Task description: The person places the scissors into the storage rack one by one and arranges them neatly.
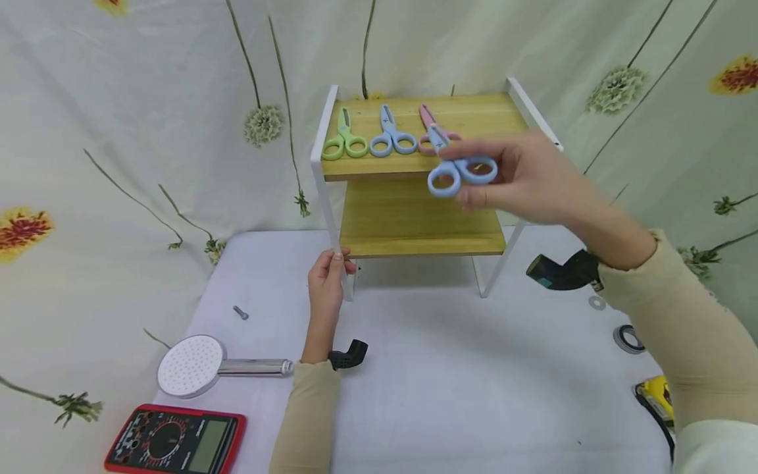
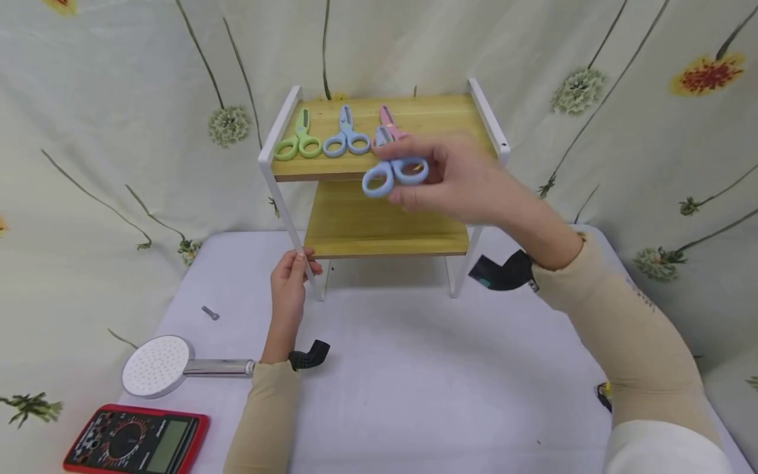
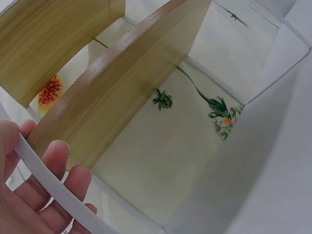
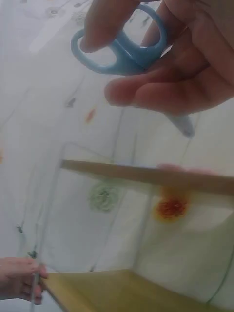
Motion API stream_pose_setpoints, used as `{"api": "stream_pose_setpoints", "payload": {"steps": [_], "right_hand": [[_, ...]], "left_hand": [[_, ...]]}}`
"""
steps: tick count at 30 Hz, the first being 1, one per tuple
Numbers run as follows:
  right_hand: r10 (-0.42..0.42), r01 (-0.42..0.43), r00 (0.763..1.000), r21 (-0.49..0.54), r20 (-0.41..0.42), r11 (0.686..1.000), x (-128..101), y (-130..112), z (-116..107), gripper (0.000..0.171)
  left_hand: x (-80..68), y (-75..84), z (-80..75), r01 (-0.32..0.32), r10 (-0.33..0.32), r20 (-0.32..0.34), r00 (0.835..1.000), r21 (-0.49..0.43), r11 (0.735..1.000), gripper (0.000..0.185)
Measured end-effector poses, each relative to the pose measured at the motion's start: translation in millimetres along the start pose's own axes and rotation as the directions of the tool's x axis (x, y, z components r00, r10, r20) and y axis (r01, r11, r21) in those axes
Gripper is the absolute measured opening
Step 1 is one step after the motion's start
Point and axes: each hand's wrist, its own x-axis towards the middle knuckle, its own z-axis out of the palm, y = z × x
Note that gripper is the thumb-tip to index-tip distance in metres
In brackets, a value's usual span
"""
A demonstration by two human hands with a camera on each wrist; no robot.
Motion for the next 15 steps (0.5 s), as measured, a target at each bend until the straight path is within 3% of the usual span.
{"api": "stream_pose_setpoints", "payload": {"steps": [3,6,12,15], "right_hand": [[0.044,-0.053,0.997,-0.154,-0.058,0.987,17,-5,-21,0.045],[0.085,-0.103,0.993,-0.28,-0.078,0.954,28,-1,-39,0.047],[0.209,-0.22,0.975,-0.483,-0.078,0.848,42,20,-65,0.052],[0.252,-0.235,0.967,-0.551,-0.047,0.8,45,31,-68,0.052]], "left_hand": [[-0.4,0.4,0.8,-0.002,0.002,0.003,1.0,-0.001,1.0,0.028],[-0.1,0.0,1.3,0.0,0.0,0.002,1.0,0.0,1.0,0.028],[0.0,-0.6,1.3,-0.004,0.004,-0.002,1.0,0.0,1.0,0.028],[-0.8,-0.6,1.4,-0.007,0.007,-0.005,1.0,-0.006,1.0,0.027]]}}
